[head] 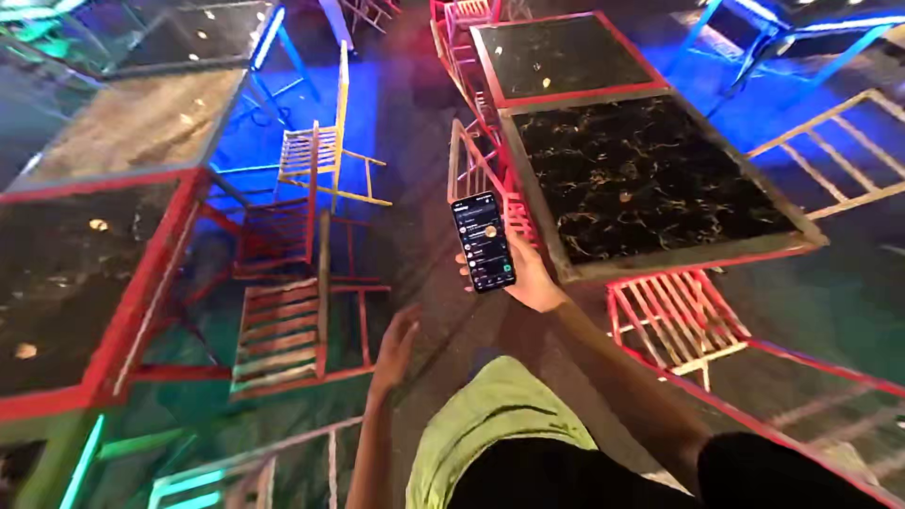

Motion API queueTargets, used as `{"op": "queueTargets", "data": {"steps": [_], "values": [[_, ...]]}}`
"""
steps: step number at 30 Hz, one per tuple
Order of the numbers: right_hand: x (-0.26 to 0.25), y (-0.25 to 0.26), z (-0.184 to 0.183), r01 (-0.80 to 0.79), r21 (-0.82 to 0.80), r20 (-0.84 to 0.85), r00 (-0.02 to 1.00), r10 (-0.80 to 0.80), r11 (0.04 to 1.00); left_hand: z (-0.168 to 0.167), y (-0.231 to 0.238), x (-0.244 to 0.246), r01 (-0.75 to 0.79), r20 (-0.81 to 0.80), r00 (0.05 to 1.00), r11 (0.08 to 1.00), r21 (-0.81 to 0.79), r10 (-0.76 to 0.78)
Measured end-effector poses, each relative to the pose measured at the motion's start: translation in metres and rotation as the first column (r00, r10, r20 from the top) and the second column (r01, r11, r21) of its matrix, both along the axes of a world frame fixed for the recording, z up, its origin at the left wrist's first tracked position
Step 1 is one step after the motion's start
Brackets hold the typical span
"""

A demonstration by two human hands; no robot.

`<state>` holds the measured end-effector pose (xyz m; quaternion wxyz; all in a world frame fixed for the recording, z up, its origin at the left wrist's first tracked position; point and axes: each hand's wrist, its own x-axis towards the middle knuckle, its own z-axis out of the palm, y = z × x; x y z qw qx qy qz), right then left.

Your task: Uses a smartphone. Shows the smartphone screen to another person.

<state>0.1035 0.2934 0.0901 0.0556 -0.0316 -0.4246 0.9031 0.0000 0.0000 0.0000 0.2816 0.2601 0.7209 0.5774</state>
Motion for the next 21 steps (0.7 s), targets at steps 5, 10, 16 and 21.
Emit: {"op": "queueTargets", "data": {"steps": [5, 10, 16, 21], "values": [[-0.151, 0.048, 0.004, 0.008, -0.031, -0.1, 0.995, -0.011, 0.999, 0.128, 0.164, -0.186, 0.054, -0.234, 0.972, 0.981, 0.187, -0.009], [-0.303, 0.12, 0.006, 0.008, -0.021, -0.1, 0.995, -0.01, 1.0, 0.147, 0.264, -0.345, 0.117, -0.369, 0.929, 0.956, 0.269, -0.01], [-0.47, 0.215, 0.015, 0.122, -0.07, 0.028, 0.992, -0.12, 0.99, 0.153, 0.37, -0.518, 0.216, -0.357, 0.927, 0.944, 0.251, -0.118], [-0.578, 0.292, 0.023, 0.251, -0.054, 0.094, 0.965, -0.245, 0.966, 0.161, 0.467, -0.632, 0.213, -0.273, 0.948, 0.962, 0.17, -0.162]]}}
